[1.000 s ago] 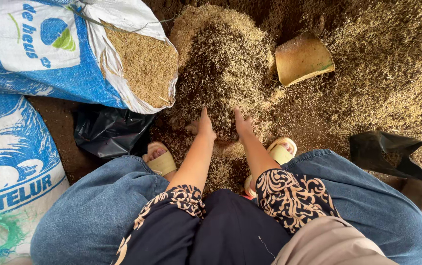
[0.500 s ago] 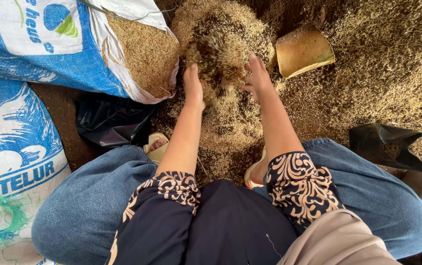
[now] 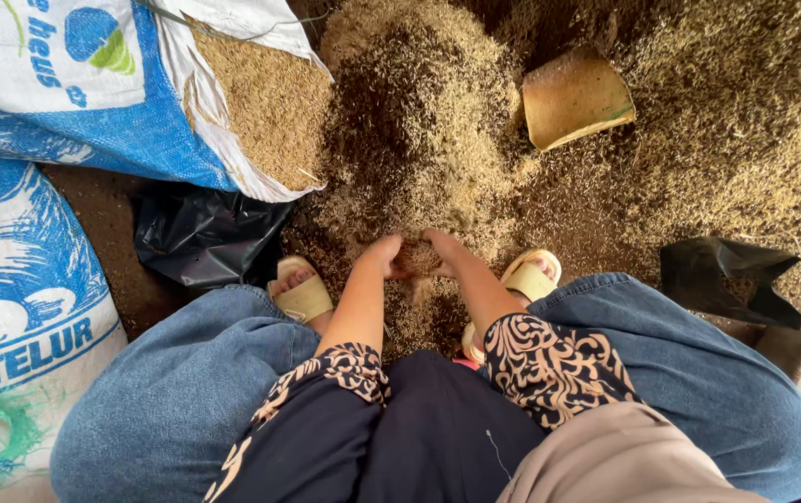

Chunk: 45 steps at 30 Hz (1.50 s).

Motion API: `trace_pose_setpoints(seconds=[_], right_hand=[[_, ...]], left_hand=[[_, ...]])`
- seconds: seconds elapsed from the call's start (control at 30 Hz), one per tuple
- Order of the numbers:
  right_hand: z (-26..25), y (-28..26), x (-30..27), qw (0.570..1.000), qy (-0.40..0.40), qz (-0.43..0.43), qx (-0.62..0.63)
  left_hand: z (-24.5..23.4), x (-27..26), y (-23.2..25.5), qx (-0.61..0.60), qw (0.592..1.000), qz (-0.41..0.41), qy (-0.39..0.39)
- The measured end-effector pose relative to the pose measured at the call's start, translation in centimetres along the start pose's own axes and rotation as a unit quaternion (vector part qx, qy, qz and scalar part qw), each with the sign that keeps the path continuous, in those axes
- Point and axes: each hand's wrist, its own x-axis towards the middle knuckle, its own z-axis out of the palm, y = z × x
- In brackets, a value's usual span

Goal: The person scoops grain from a large sack using a scoop and fills a black plastic bag. They then pour additional grain from the sack onto the floor and mix it with their hands.

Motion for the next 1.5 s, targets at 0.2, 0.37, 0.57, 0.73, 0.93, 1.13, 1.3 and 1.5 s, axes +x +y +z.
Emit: trace_pose_setpoints(seconds=[0.2, 0.37, 0.57, 0.73, 0.93, 1.13, 1.3, 1.5], right_hand=[[1.3, -6.0, -5.3, 0.950, -0.017, -0.016, 0.310], [0.6, -13.0, -9.4, 0.951, -0.097, -0.172, 0.238], [-2.7, -17.5, -12.2, 0.952, 0.032, -0.274, 0.133], [-6.6, -15.7, -7.2, 0.933, 0.288, -0.202, 0.071], [-8.9, -8.2, 2.1, 0.886, 0.411, -0.214, -0.019], [-5.9, -6.2, 6.1, 0.895, 0.384, -0.209, -0.084], [-2.8, -7.2, 7.0, 0.942, 0.266, -0.167, 0.116], [-2.5, -9.1, 3.6, 0.967, 0.145, -0.124, 0.169]], left_hand=[[-0.4, -1.9, 5.0, -0.126, 0.984, 0.128, 0.000], [1.7, -10.2, 12.1, -0.112, 0.967, 0.227, -0.028], [0.8, -15.2, 15.9, -0.060, 0.906, 0.389, 0.154], [-0.4, -9.6, 10.5, -0.148, 0.833, 0.415, 0.334], [-5.8, -1.3, 2.7, 0.079, 0.769, 0.284, 0.567], [-6.5, 5.0, 4.7, 0.216, 0.817, 0.220, 0.487], [-2.9, 3.8, 6.2, 0.046, 0.884, 0.278, 0.374], [-0.1, 0.8, 7.5, -0.139, 0.931, 0.278, 0.189]])
